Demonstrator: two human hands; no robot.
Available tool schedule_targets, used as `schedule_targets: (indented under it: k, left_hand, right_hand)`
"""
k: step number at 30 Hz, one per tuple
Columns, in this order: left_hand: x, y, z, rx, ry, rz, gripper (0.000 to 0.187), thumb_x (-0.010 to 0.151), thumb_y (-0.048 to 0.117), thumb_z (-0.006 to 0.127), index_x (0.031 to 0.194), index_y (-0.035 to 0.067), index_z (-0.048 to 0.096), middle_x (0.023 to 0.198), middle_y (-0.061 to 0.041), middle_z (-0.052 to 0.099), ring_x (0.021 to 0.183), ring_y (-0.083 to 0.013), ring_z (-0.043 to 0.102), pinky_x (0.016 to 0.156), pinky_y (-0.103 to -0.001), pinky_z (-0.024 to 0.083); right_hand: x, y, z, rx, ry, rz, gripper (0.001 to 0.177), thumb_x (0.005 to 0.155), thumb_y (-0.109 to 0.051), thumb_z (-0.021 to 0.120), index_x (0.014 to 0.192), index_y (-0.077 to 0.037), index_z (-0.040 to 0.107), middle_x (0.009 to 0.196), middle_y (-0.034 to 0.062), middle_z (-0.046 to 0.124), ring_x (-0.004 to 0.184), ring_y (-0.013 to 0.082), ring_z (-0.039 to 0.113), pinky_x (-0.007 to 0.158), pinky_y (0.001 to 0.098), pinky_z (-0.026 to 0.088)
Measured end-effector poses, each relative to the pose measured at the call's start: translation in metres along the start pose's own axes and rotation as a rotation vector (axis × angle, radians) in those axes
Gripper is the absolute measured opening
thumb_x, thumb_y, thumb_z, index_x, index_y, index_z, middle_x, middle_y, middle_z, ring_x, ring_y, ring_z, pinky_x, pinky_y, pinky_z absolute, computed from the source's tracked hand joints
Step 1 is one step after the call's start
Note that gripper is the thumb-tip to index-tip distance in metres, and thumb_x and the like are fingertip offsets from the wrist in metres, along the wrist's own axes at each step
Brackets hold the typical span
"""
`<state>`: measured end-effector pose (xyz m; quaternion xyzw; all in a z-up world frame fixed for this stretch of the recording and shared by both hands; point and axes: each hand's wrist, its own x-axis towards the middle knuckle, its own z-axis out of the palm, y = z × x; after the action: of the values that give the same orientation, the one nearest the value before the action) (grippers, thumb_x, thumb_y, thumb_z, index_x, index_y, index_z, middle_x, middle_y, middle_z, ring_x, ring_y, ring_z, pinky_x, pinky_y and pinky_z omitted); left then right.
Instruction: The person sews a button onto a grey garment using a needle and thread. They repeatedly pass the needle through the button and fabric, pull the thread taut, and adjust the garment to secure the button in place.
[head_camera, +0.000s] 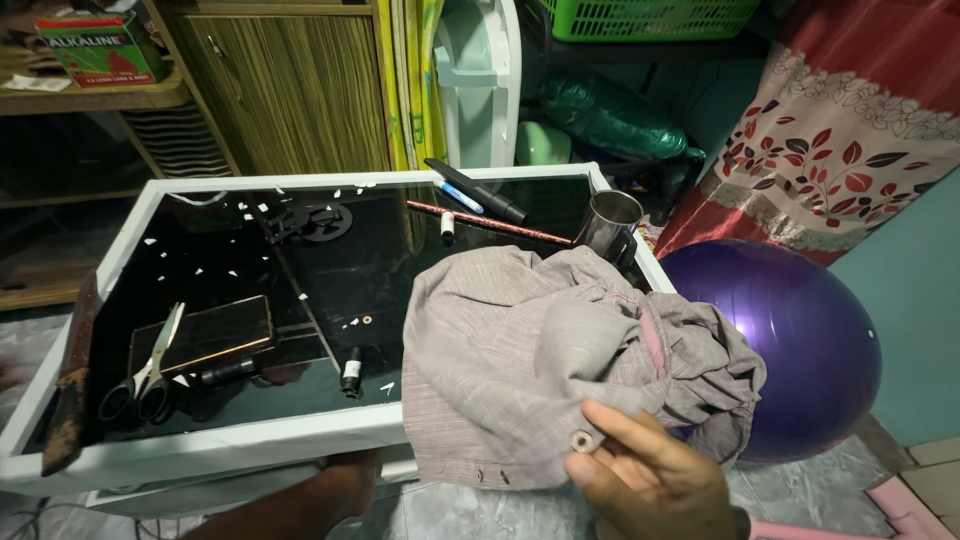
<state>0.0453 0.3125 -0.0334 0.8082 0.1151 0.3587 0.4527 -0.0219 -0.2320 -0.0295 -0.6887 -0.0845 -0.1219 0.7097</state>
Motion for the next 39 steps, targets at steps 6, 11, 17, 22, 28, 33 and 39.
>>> schedule_targets:
  k: [6, 11, 17, 22, 28, 33, 39]
  left_hand:
    - [-0.043, 0.161, 0.057, -0.099, -0.127, -0.177, 0.023, 0.099, 0.018, 0.069, 0.118, 0.006, 0.075, 0.1, -0.013, 0.077, 0.087, -0.0194, 0.073, 0.077, -0.031, 0.057]
    - [-0.107, 0.241, 0.115, -0.573, -0.501, -0.328, 0.016, 0.08, 0.008, 0.08, 0.092, -0.002, 0.081, 0.081, -0.013, 0.08, 0.074, -0.0171, 0.074, 0.07, -0.031, 0.061]
    - [-0.142, 0.269, 0.136, -0.7, -0.722, -0.175, 0.01, 0.088, 0.006, 0.074, 0.091, -0.001, 0.08, 0.081, -0.007, 0.082, 0.075, -0.0114, 0.073, 0.07, -0.025, 0.059]
    - [-0.15, 0.271, 0.13, -0.482, -0.547, 0.255, 0.003, 0.09, 0.004, 0.07, 0.088, 0.002, 0.072, 0.08, -0.006, 0.077, 0.074, -0.0113, 0.077, 0.068, -0.024, 0.058]
    - [-0.155, 0.273, 0.129, -0.49, -0.513, 0.24, 0.004, 0.089, 0.001, 0.071, 0.088, 0.003, 0.073, 0.081, -0.005, 0.078, 0.074, -0.0119, 0.078, 0.065, -0.025, 0.059]
    - [-0.157, 0.274, 0.129, -0.504, -0.509, 0.266, 0.006, 0.089, -0.002, 0.07, 0.089, 0.002, 0.074, 0.082, -0.006, 0.077, 0.07, -0.0106, 0.076, 0.061, -0.023, 0.058]
    - [-0.16, 0.275, 0.13, -0.509, -0.499, 0.284, 0.007, 0.089, -0.004, 0.069, 0.09, 0.002, 0.073, 0.082, -0.006, 0.076, 0.068, -0.0093, 0.076, 0.057, -0.022, 0.058]
  right_hand:
    - [0.01, -0.002, 0.039, 0.259, 0.06, -0.047, 0.047, 0.076, 0.023, 0.067, 0.122, 0.02, 0.061, 0.121, 0.0269, 0.069, 0.113, 0.0298, 0.071, 0.097, 0.0408, 0.056]
    - [0.015, -0.01, 0.058, 0.294, 0.109, -0.025, 0.047, 0.078, 0.024, 0.068, 0.125, 0.021, 0.063, 0.106, 0.0224, 0.068, 0.1, 0.0242, 0.072, 0.091, 0.0358, 0.059]
    - [0.01, -0.019, 0.062, 0.222, 0.18, 0.078, 0.045, 0.078, 0.019, 0.07, 0.123, 0.016, 0.066, 0.097, 0.0158, 0.074, 0.089, 0.0174, 0.072, 0.082, 0.0284, 0.058]
    - [0.008, -0.026, 0.061, 0.102, 0.22, 0.025, 0.045, 0.077, 0.016, 0.076, 0.122, 0.014, 0.07, 0.094, 0.0134, 0.072, 0.084, 0.0128, 0.069, 0.075, 0.0239, 0.058]
    - [0.006, -0.033, 0.063, -0.022, 0.241, -0.058, 0.046, 0.075, 0.014, 0.079, 0.119, 0.01, 0.072, 0.09, 0.0103, 0.07, 0.078, 0.0093, 0.068, 0.071, 0.0206, 0.057]
    - [0.005, -0.038, 0.063, -0.149, 0.256, -0.06, 0.046, 0.072, 0.012, 0.081, 0.117, 0.007, 0.074, 0.084, 0.0078, 0.07, 0.074, 0.0071, 0.067, 0.067, 0.0188, 0.056]
    - [0.004, -0.039, 0.062, -0.195, 0.232, -0.11, 0.046, 0.073, 0.011, 0.081, 0.119, 0.005, 0.074, 0.082, 0.006, 0.069, 0.072, 0.005, 0.065, 0.065, 0.0173, 0.054]
